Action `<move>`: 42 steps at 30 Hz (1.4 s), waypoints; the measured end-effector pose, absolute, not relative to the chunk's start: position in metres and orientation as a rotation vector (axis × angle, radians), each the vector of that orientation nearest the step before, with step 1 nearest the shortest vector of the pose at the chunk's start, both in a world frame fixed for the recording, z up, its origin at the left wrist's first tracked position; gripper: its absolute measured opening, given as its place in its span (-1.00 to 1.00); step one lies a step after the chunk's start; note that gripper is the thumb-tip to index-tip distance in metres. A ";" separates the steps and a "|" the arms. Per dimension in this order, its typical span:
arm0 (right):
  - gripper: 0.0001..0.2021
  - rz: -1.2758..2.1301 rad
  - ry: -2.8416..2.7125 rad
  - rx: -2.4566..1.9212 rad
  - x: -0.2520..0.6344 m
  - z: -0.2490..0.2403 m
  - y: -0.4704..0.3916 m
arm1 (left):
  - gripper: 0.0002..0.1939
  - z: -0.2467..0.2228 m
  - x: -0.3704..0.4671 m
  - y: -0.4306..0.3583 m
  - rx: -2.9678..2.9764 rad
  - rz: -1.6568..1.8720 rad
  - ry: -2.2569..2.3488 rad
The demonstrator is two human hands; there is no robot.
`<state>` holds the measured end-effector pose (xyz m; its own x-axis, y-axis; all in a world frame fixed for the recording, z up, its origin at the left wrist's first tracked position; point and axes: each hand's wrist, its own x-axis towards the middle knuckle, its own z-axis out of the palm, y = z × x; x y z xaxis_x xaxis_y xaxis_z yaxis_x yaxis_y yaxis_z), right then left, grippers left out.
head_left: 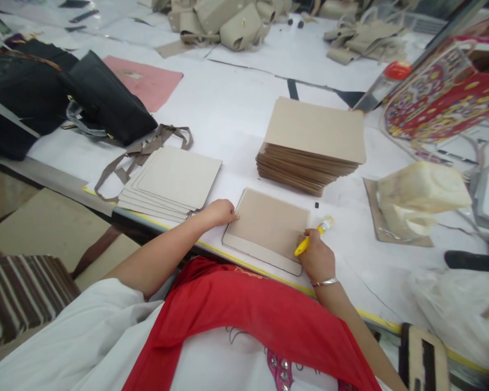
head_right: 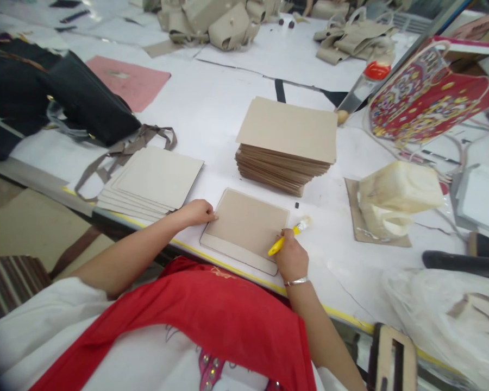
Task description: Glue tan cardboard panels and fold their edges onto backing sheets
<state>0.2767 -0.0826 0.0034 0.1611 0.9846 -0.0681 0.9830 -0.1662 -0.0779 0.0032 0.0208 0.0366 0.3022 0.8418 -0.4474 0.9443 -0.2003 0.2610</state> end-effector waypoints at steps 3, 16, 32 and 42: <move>-0.68 0.100 -2.004 -2.501 0.276 0.012 -0.081 | -0.66 0.039 0.002 0.019 2.134 -0.295 1.588; -0.49 0.571 -1.270 -1.783 0.297 0.085 -0.081 | -0.64 0.018 0.040 -0.021 2.753 0.561 0.918; -0.80 1.168 -0.981 -1.678 0.244 0.027 0.008 | -0.63 -0.003 0.043 -0.031 2.645 0.458 0.924; -0.85 0.989 -0.865 -1.855 0.335 0.063 -0.072 | -0.64 -0.001 0.046 -0.039 2.717 0.378 0.962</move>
<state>0.3349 -0.0719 0.0634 0.4501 0.8432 -0.2942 0.1786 -0.4077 -0.8955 0.0461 -0.0392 -0.0009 0.7505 0.6404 0.1631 0.5801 -0.7566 0.3017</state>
